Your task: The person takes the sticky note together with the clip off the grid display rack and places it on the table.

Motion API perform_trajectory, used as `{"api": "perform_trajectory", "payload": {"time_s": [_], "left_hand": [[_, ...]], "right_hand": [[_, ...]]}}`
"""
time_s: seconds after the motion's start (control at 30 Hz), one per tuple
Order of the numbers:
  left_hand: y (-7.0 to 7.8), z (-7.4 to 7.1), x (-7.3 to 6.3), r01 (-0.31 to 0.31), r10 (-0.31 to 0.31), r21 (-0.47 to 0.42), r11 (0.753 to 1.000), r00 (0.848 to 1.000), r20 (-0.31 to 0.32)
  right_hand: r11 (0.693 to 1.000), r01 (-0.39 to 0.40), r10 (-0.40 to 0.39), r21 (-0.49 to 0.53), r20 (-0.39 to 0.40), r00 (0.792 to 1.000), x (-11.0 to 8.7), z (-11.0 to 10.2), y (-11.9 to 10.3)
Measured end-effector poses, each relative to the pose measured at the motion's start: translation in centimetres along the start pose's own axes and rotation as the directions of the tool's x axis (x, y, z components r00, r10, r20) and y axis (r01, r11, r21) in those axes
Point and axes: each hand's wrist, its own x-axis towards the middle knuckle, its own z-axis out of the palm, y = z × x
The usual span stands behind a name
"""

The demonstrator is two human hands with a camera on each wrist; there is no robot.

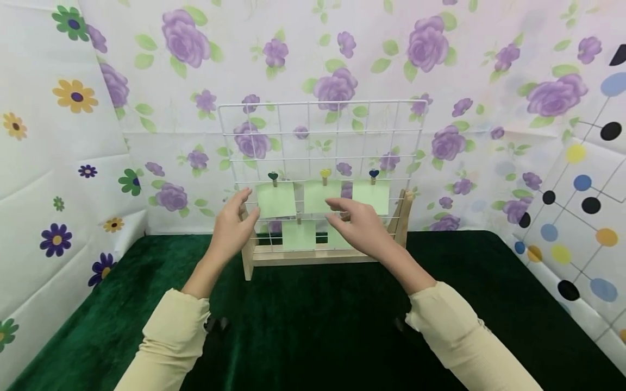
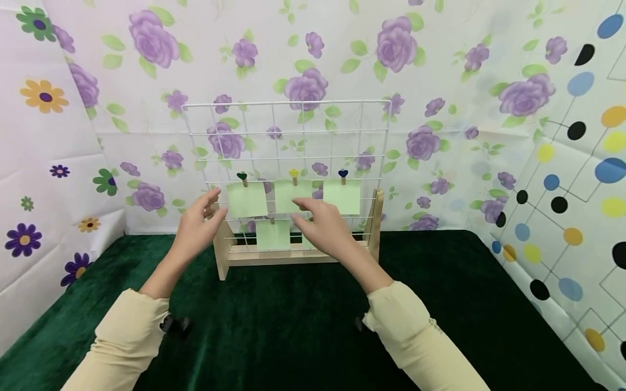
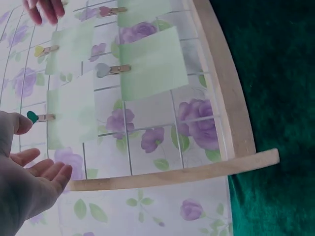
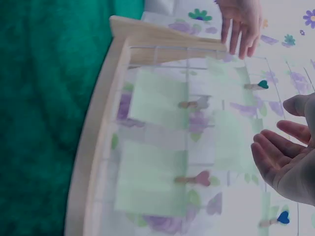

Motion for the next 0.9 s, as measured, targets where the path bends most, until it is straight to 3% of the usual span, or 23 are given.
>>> {"api": "perform_trajectory", "payload": {"time_s": [0.27,0.63,0.9], "left_hand": [[0.0,-0.3,1.0,0.173,-0.170,-0.101,0.980,0.984,0.046],[0.1,-0.1,2.1,0.249,-0.243,-0.128,0.960,0.968,0.067],[1.2,1.0,3.1,0.312,-0.322,-0.212,0.926,0.947,-0.012]], "right_hand": [[0.999,-0.023,0.022,0.030,0.025,0.999,3.8,0.7,-2.6],[0.999,-0.041,0.041,0.001,0.042,0.998,7.9,1.8,-5.1],[0.998,-0.058,0.061,-0.034,0.091,0.994,10.0,2.6,-6.1]]}}
